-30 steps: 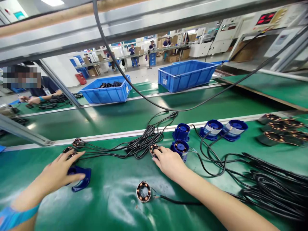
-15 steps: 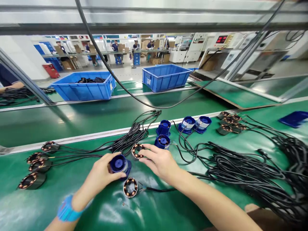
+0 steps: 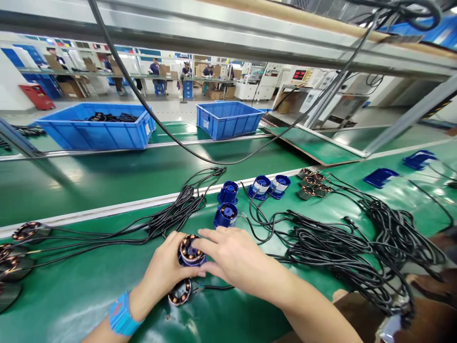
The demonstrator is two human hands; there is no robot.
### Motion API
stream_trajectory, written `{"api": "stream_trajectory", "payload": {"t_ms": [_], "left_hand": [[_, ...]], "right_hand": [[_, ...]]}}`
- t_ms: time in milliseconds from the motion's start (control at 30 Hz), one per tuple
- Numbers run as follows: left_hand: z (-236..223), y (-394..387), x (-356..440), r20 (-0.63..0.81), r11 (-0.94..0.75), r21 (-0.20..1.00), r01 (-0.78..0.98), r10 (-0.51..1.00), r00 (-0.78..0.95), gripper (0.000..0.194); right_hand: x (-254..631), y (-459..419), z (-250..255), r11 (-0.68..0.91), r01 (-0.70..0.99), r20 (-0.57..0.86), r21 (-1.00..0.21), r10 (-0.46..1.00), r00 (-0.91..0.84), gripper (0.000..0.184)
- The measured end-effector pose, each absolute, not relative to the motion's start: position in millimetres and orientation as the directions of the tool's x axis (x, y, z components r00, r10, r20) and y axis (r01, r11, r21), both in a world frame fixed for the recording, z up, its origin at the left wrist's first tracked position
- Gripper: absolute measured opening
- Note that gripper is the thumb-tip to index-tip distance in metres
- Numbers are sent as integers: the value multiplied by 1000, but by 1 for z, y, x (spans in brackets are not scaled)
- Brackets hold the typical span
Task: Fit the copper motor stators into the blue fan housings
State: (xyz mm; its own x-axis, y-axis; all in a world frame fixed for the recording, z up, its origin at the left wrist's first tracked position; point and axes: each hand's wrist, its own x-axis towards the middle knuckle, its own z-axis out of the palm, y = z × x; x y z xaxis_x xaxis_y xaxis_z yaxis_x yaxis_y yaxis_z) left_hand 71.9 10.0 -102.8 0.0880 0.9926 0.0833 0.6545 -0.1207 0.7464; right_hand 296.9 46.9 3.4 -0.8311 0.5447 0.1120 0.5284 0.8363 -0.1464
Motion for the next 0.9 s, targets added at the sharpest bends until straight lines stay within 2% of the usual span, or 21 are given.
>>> {"api": "stream_trajectory", "payload": {"t_ms": [67, 100, 133, 233, 300, 367, 467, 533, 633, 700, 733, 767, 833, 900], "left_hand": [[-102, 11, 73, 89, -137, 754, 643, 990, 106, 70], [-102, 11, 73, 90, -143, 757, 638, 989, 116, 69], [-101, 11, 73, 89, -149, 759, 633, 988, 125, 66], [-99, 10, 72, 78, -136, 759, 637, 990, 118, 58], [-98, 8, 72, 62, -108, 757, 644, 994, 94, 60], [-96, 7, 73, 43, -90, 760, 643, 995, 87, 65], [-93, 8, 75, 24, -103, 775, 623, 991, 134, 71], [-92, 9, 76, 11, -103, 782, 614, 988, 152, 70], [-92, 10, 78, -9, -61, 787, 613, 994, 111, 61], [-91, 8, 75, -33, -37, 801, 598, 994, 106, 58], [-89, 7, 71, -54, -29, 811, 585, 991, 125, 58], [-88, 6, 65, -76, -25, 828, 560, 985, 157, 61], [-85, 3, 49, -93, -22, 882, 471, 972, 218, 66], [-83, 2, 33, -63, -22, 934, 356, 972, 227, 68]], "right_hand": [[292, 48, 3, 835, 533, 154, -135, 549, -822, 80], [288, 49, 0, 827, 542, 162, -149, 562, -811, 92], [284, 50, -4, 812, 558, 156, -172, 582, -798, 96], [275, 51, -15, 749, 622, 74, -226, 650, -756, 81], [276, 52, -17, 738, 642, 26, -210, 660, -750, 67], [282, 56, -14, 771, 613, 26, -172, 626, -779, 62], [291, 63, -9, 823, 547, 36, -153, 558, -829, 67], [292, 66, -12, 818, 544, -21, -188, 550, -835, 68], [286, 63, -28, 789, 570, -46, -228, 577, -816, 92], [280, 57, -42, 780, 577, 34, -242, 601, -798, 109], [277, 54, -48, 774, 579, 71, -254, 612, -787, 110], [276, 52, -52, 766, 584, 95, -267, 624, -776, 103], [274, 49, -56, 752, 595, 160, -283, 649, -744, 76], [275, 49, -54, 749, 600, 313, -281, 663, -680, 59]]}}
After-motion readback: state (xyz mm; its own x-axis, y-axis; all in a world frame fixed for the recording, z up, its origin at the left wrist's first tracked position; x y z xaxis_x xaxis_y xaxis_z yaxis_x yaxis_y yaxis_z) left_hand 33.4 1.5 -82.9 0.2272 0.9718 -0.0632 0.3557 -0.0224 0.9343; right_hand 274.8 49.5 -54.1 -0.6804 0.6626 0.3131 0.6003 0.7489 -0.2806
